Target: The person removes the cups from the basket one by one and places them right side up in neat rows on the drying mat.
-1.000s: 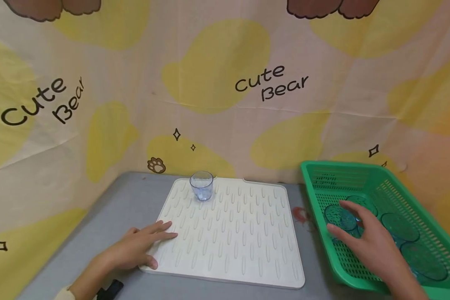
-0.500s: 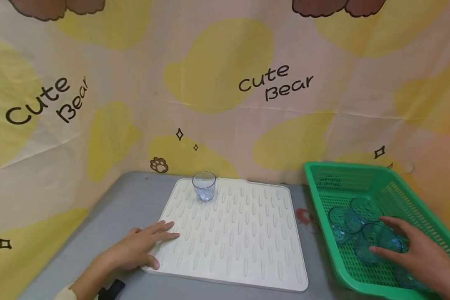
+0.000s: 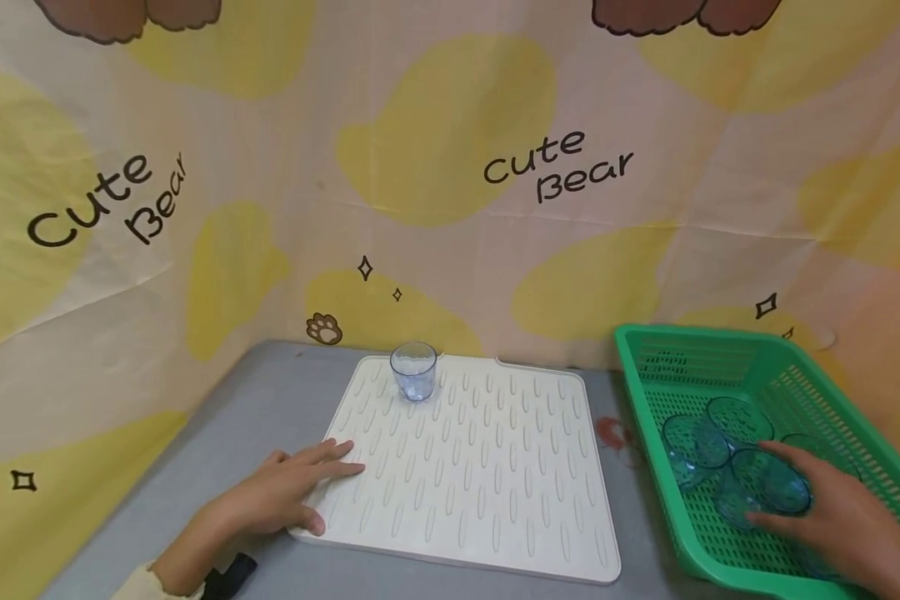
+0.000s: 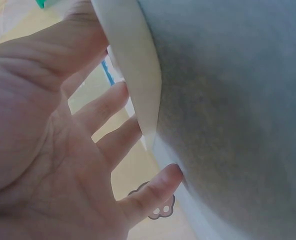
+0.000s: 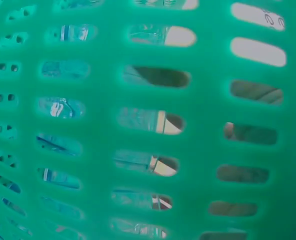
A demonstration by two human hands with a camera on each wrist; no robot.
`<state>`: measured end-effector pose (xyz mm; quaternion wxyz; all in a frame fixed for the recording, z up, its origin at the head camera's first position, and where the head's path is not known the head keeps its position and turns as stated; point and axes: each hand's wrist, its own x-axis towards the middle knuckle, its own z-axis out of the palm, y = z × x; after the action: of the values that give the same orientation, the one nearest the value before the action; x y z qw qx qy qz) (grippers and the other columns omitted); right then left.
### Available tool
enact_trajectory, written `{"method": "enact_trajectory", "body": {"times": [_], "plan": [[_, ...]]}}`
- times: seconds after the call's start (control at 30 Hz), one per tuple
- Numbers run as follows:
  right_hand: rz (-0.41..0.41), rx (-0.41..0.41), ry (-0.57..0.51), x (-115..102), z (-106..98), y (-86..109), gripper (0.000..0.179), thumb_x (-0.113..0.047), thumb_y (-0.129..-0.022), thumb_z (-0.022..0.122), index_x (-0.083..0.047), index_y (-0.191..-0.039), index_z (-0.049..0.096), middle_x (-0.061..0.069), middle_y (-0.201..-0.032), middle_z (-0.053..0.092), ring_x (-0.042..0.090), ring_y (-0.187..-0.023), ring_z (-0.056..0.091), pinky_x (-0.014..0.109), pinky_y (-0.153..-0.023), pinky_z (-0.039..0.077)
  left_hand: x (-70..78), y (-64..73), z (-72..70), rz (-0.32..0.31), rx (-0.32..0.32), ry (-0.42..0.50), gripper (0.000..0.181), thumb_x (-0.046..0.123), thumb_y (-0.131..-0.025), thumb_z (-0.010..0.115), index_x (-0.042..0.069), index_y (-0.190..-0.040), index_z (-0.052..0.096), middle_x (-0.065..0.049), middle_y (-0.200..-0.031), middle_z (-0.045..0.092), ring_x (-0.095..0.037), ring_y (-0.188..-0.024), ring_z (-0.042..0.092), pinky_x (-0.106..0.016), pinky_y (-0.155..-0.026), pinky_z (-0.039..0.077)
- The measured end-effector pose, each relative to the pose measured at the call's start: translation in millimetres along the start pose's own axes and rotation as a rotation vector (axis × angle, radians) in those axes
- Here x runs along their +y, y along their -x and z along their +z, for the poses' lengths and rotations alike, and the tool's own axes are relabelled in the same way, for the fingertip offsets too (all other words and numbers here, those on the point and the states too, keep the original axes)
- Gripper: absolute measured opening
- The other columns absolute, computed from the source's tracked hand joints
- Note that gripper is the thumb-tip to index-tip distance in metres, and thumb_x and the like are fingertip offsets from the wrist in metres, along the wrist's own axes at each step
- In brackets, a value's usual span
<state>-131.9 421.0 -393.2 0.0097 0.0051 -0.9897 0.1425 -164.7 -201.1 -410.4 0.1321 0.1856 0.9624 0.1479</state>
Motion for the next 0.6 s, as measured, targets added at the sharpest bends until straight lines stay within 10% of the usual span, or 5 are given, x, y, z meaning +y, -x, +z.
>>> {"method": "enact_trajectory", "body": {"times": [0.6], "plan": [[-0.001, 0.137, 0.037, -6.7, -3.2, 1.4, 0.100, -0.034, -0.063, 0.092, 0.017, -0.132, 0.041, 0.047, -0.115, 0.052, 0.062, -0.098, 0.049, 0.070, -0.077, 0.042, 1.1, -1.6, -1.4, -0.009, -0.014, -0.023, 0.080, 0.034, -0.066, 0.085, 0.039, -0.140, 0.056, 0.003, -0.160, 0.039, -0.027, -0.149, 0.034, -0.068, -0.108, 0.026]]}}
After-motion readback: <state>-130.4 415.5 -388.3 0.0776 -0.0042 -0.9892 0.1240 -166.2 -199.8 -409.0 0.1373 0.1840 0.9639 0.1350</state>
